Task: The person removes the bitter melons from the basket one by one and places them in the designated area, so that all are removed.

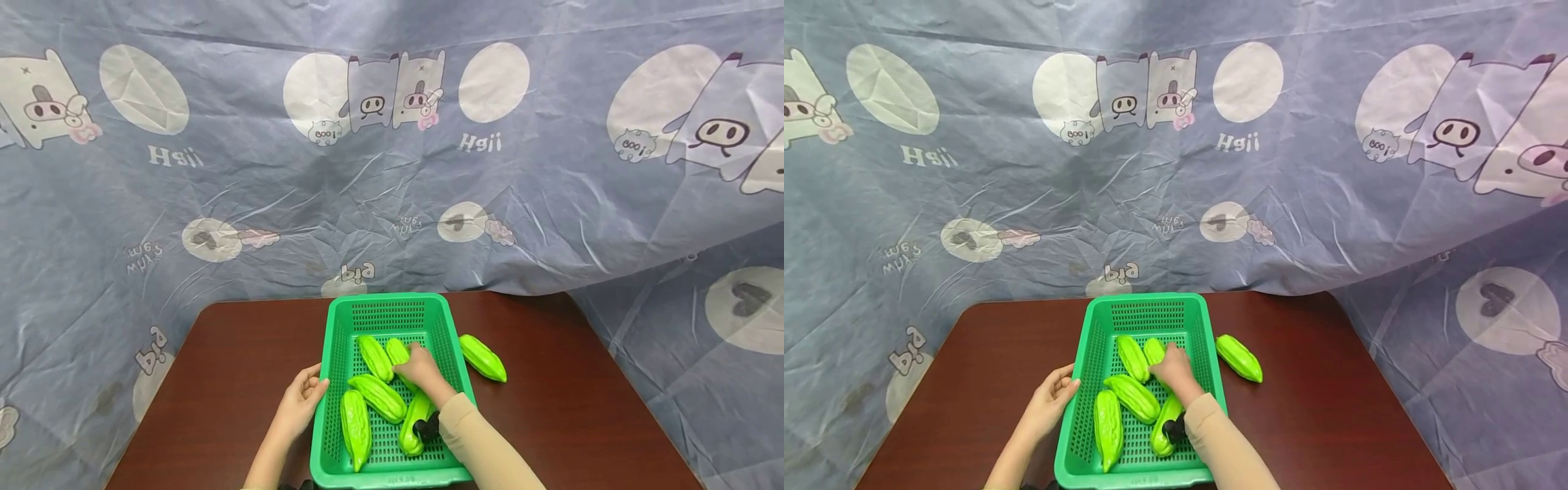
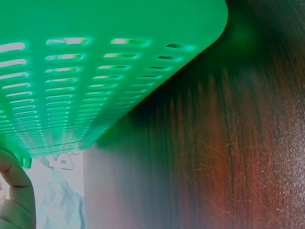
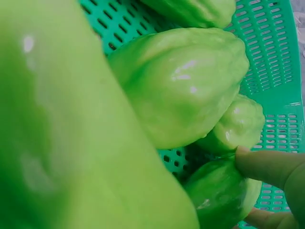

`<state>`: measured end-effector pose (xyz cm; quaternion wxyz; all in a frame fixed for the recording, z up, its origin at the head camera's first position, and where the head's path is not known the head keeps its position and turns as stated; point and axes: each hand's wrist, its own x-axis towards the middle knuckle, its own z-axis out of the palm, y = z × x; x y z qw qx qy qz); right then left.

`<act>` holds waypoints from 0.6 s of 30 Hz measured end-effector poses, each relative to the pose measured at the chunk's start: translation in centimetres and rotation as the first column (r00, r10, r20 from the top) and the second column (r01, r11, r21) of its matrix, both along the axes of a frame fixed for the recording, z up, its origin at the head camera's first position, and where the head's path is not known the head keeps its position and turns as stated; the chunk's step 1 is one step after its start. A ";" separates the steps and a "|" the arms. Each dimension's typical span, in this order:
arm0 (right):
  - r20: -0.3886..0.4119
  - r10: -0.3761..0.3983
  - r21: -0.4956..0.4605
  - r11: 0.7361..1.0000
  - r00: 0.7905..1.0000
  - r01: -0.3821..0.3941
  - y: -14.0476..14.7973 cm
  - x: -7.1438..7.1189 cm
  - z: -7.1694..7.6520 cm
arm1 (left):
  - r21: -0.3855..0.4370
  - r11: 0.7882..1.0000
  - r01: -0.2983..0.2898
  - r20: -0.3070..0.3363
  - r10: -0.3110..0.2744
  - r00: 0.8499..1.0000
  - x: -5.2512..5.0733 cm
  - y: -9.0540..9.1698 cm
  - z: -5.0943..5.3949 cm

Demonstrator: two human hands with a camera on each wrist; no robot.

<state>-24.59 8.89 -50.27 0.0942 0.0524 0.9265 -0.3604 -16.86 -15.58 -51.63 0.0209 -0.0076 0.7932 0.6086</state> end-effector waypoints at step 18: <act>-0.086 -0.026 -0.107 0.994 0.996 0.017 2.0 -0.2 5.6 | 0.002 1.000 0.017 -0.006 -0.017 1.000 0.1 -0.1 0.1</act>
